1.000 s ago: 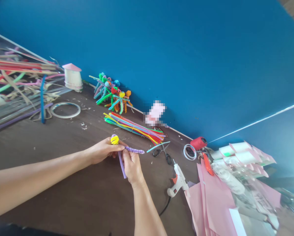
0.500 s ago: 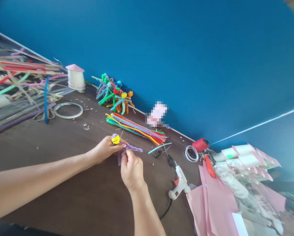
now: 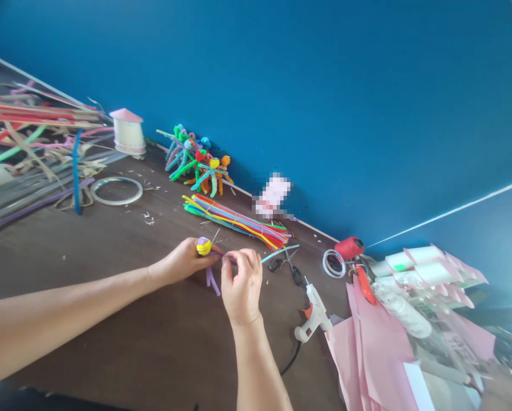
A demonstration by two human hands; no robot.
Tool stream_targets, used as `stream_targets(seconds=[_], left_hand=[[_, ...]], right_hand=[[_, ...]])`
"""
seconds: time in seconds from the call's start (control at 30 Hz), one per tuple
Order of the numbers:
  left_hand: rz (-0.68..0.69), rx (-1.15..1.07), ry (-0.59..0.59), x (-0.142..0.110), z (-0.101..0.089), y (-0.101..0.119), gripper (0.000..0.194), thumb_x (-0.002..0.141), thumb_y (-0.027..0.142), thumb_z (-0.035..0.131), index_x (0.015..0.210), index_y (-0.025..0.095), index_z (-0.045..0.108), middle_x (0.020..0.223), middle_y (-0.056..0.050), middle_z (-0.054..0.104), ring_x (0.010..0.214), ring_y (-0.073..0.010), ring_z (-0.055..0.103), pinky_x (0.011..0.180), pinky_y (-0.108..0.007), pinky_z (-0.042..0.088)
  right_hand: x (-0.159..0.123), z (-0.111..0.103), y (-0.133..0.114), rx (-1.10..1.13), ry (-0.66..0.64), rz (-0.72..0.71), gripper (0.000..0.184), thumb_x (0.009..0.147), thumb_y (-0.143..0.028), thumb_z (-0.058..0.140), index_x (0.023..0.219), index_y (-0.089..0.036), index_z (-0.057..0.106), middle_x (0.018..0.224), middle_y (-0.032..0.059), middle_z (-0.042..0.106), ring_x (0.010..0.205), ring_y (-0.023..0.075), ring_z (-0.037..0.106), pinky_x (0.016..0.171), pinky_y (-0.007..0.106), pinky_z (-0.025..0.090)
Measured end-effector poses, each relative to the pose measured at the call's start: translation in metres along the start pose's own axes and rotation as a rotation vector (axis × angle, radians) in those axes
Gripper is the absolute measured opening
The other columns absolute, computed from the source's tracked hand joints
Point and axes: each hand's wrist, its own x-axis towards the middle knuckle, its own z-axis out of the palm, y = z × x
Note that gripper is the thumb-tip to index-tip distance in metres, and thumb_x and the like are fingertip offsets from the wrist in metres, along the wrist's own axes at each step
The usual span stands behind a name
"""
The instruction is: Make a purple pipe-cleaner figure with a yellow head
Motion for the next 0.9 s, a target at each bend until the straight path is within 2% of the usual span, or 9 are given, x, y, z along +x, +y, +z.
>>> stream_targets(seconds=[0.23,0.37,0.47,0.53,0.67,0.77,0.83,0.9], left_hand=[[0.052,0.114,-0.044,0.001,-0.004,-0.003,0.022,0.069,0.027,0.053,0.08,0.015,0.068,0.066,0.0,0.065,0.061,-0.0128,0.056,0.059,-0.019,0.042],[0.081,0.16,-0.09,0.003,-0.01,-0.002,0.02,0.068,0.029,0.056,0.076,0.015,0.067,0.064,0.0,0.065,0.06,-0.0132,0.056,0.056,-0.019,0.041],[0.114,0.079,-0.223,0.004,-0.015,0.0,0.019,0.066,0.03,0.059,0.073,0.015,0.067,0.063,-0.001,0.065,0.059,-0.0135,0.056,0.056,-0.019,0.042],[0.121,-0.002,-0.298,0.004,-0.016,0.0,0.019,0.065,0.03,0.061,0.073,0.014,0.067,0.064,-0.001,0.065,0.06,-0.0136,0.056,0.057,-0.019,0.043],[0.031,-0.126,-0.266,0.004,-0.013,0.0,0.019,0.062,0.031,0.064,0.068,0.013,0.065,0.057,-0.001,0.062,0.054,-0.0119,0.053,0.053,-0.02,0.042],[-0.09,-0.224,-0.229,0.004,-0.01,0.001,0.02,0.06,0.032,0.066,0.066,0.013,0.063,0.053,0.001,0.059,0.05,-0.011,0.051,0.05,-0.02,0.041],[-0.147,-0.246,-0.224,0.003,-0.009,0.002,0.021,0.059,0.033,0.066,0.064,0.013,0.062,0.051,0.001,0.058,0.048,-0.0107,0.051,0.049,-0.021,0.041],[-0.167,-0.232,-0.214,0.002,-0.008,0.004,0.022,0.059,0.033,0.066,0.063,0.012,0.062,0.051,0.001,0.057,0.048,-0.0103,0.05,0.048,-0.02,0.041]], right_hand=[[0.0,0.001,0.001,0.085,-0.06,0.08,0.014,0.081,-0.022,0.045,0.074,-0.017,0.057,0.069,0.0036,0.058,0.068,0.016,0.053,0.069,0.029,0.041],[0.0,0.001,0.001,0.244,-0.147,0.246,0.016,0.08,-0.026,0.046,0.073,-0.016,0.057,0.066,0.0017,0.058,0.062,0.0134,0.053,0.061,0.024,0.04],[0.002,0.0,0.004,0.404,-0.262,0.389,0.025,0.079,-0.03,0.045,0.061,-0.016,0.053,0.051,-0.0036,0.048,0.048,0.0091,0.044,0.046,0.019,0.033],[0.004,0.0,0.006,0.481,-0.316,0.451,0.028,0.077,-0.032,0.047,0.054,-0.016,0.05,0.045,-0.0057,0.04,0.043,0.0072,0.037,0.041,0.018,0.028],[0.004,0.0,0.01,0.609,-0.347,0.521,0.027,0.075,-0.033,0.05,0.055,-0.015,0.051,0.044,-0.0063,0.04,0.042,0.0066,0.035,0.041,0.018,0.027],[0.003,-0.001,0.008,0.613,-0.294,0.451,0.018,0.076,-0.029,0.049,0.067,-0.016,0.056,0.055,-0.003,0.053,0.05,0.0093,0.046,0.048,0.019,0.035],[0.003,-0.003,0.005,0.503,-0.232,0.321,0.013,0.076,-0.025,0.049,0.075,-0.016,0.058,0.066,0.0003,0.059,0.06,0.0119,0.053,0.058,0.022,0.04],[0.002,-0.005,0.002,0.358,-0.194,0.191,0.012,0.076,-0.022,0.048,0.074,-0.016,0.059,0.07,0.0024,0.06,0.066,0.0137,0.055,0.066,0.025,0.041]])
